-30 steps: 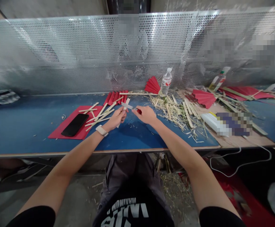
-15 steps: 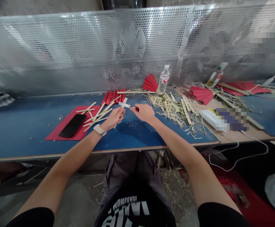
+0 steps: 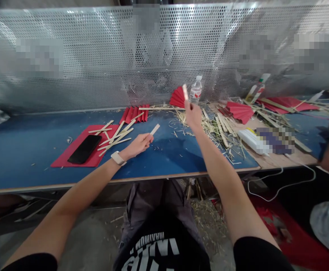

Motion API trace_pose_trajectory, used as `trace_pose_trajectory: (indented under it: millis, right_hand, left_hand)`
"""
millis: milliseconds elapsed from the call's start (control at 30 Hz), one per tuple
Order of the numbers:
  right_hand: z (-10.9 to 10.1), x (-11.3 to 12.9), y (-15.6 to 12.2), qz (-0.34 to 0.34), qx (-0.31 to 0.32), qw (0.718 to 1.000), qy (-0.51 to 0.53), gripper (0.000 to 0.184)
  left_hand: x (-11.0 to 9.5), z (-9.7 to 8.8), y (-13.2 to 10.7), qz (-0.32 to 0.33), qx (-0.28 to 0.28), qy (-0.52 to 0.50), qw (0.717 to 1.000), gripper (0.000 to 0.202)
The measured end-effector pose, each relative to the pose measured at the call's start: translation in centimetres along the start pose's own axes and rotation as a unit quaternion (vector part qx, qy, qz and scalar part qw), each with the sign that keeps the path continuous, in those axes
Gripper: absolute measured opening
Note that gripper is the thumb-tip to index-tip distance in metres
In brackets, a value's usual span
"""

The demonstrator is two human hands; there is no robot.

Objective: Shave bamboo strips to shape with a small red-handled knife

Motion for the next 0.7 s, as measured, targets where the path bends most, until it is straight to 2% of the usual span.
trace_pose_trajectory:
  millis: [33, 67, 133, 200, 333, 500, 600, 700]
  right_hand:
    - [-1.4, -0.8, 1.0, -0.010, -0.041, 0.999, -0.002, 0.065]
    - [-2.2, -1.5, 1.7, -0.019, -0.051, 0.999, -0.004, 0.064]
    - [-2.2, -2.2, 1.9, -0.009, -0.015, 1.000, -0.002, 0.062]
    - [-0.6, -1.4, 0.6, -0.023, 0.056, 0.998, -0.005, 0.059]
    - [3.6, 2.7, -3.2, -0.098, 0.189, 0.977, -0.017, 0.054]
    - [6.3, 7.0, -6.1, -0.179, 0.290, 0.938, -0.062, 0.048]
    - [7.6, 8.4, -6.9, -0.195, 0.329, 0.918, -0.103, 0.047]
    - [8.7, 9.1, -7.4, -0.182, 0.322, 0.918, -0.143, 0.050]
  left_hand:
    - [0.1, -0.1, -0.1, -0.002, -0.011, -0.003, 1.000, 0.041]
    - [0.1, -0.2, -0.1, -0.002, -0.023, -0.012, 1.000, 0.040]
    - [-0.1, -0.5, 0.0, 0.002, -0.037, -0.027, 0.999, 0.036]
    - [-0.3, -0.6, 0.1, 0.014, -0.040, -0.026, 0.999, 0.031]
    - [-0.2, -0.9, 0.4, 0.008, -0.064, -0.035, 0.997, 0.023]
    - [0.1, -1.4, 0.7, 0.012, -0.103, -0.037, 0.994, 0.024]
    - [0.3, -1.8, 0.8, 0.005, -0.117, -0.043, 0.992, 0.028]
    - [0.4, -2.3, 0.7, 0.036, -0.145, -0.017, 0.989, 0.038]
Point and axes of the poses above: each hand's wrist, its own y-axis towards the middle knuckle, its own z-axis out of the palm, x = y × z, the point moved 5 cm from there along y, towards the middle knuckle, and after that the axes turned 12 degrees about y, right-handed, at the moved point
